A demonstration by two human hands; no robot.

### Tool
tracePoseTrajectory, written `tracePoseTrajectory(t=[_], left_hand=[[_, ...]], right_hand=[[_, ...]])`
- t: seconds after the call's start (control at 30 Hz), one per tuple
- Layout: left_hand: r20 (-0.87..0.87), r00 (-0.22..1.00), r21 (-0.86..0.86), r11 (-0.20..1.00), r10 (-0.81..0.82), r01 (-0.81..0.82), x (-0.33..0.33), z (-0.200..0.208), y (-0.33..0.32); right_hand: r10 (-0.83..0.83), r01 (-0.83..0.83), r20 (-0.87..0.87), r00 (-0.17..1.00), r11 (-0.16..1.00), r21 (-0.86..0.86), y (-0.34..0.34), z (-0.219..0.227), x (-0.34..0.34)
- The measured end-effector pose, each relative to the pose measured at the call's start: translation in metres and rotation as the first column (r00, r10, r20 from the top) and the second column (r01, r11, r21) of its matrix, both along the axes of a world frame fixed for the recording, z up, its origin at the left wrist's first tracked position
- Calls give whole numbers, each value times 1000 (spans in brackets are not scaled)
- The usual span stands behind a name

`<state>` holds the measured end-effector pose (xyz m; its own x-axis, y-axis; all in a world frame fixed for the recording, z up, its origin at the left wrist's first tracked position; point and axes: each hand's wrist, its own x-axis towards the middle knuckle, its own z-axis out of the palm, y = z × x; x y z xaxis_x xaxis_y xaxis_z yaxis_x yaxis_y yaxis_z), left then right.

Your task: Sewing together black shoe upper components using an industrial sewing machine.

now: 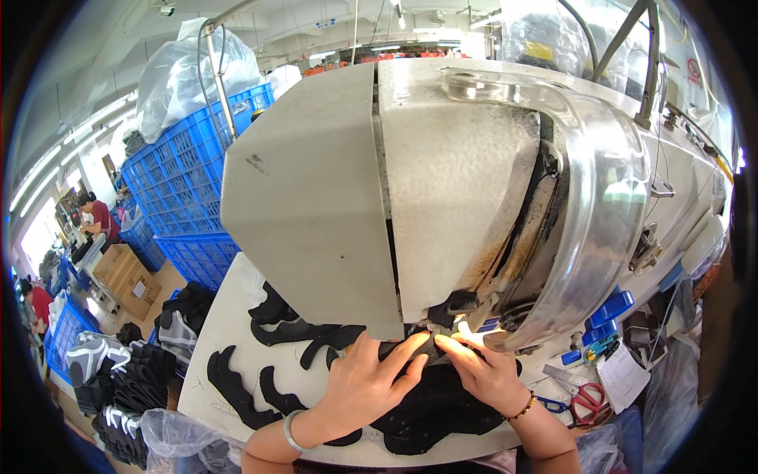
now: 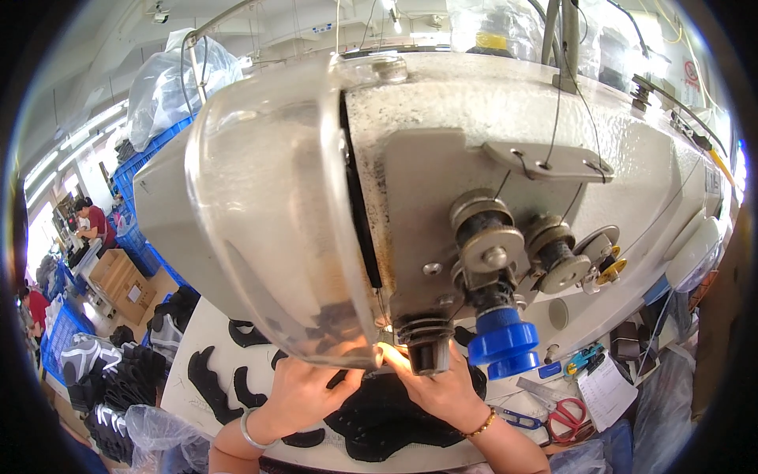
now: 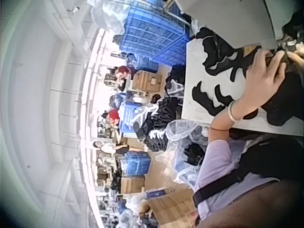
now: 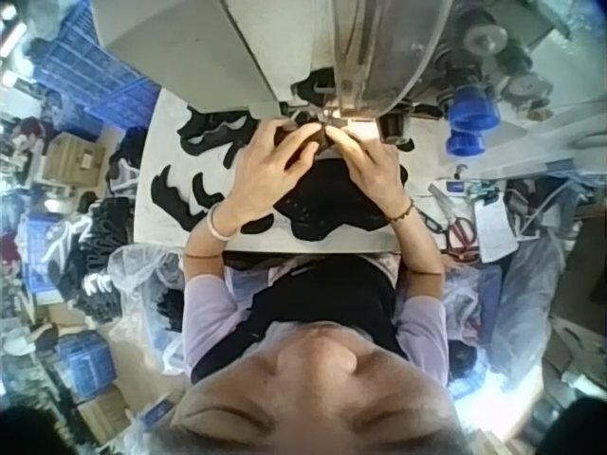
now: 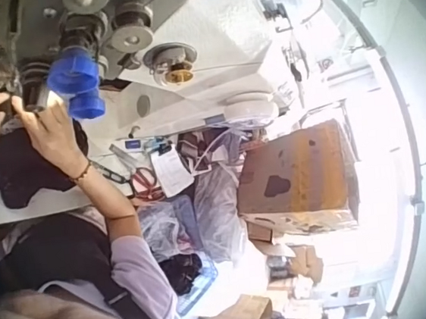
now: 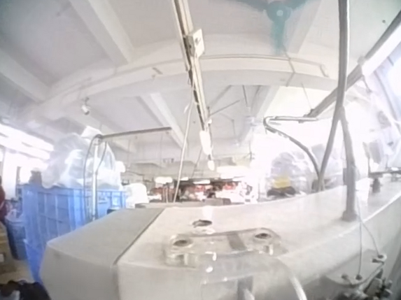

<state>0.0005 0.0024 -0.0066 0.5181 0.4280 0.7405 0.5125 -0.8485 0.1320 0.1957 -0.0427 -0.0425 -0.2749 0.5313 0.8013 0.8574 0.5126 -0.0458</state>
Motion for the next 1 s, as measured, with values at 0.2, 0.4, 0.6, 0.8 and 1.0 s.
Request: tracePoseTrajectory(t=[0.2, 0.4, 0.6, 0.8, 1.0], left_hand=[[-34, 999, -51, 999, -6, 5, 0, 2, -2], [2, 998, 99, 993, 70, -70, -3, -4, -1], [123, 992, -42, 998, -38, 44, 9, -6, -1], [140, 990, -51, 999, 19, -12, -5, -14, -4], [115, 991, -70, 994, -76, 84, 2, -21, -3]], right_hand=[[8, -10, -37, 999, 999, -41, -3, 5, 1], [44, -55, -119, 992, 994, -96, 1, -9, -4], [-49, 50, -78, 996, 999, 11, -5, -3, 0], [-22, 18, -91, 996, 999, -39, -2, -8, -10], [-72, 69, -70, 995, 996, -53, -3, -16, 5]])
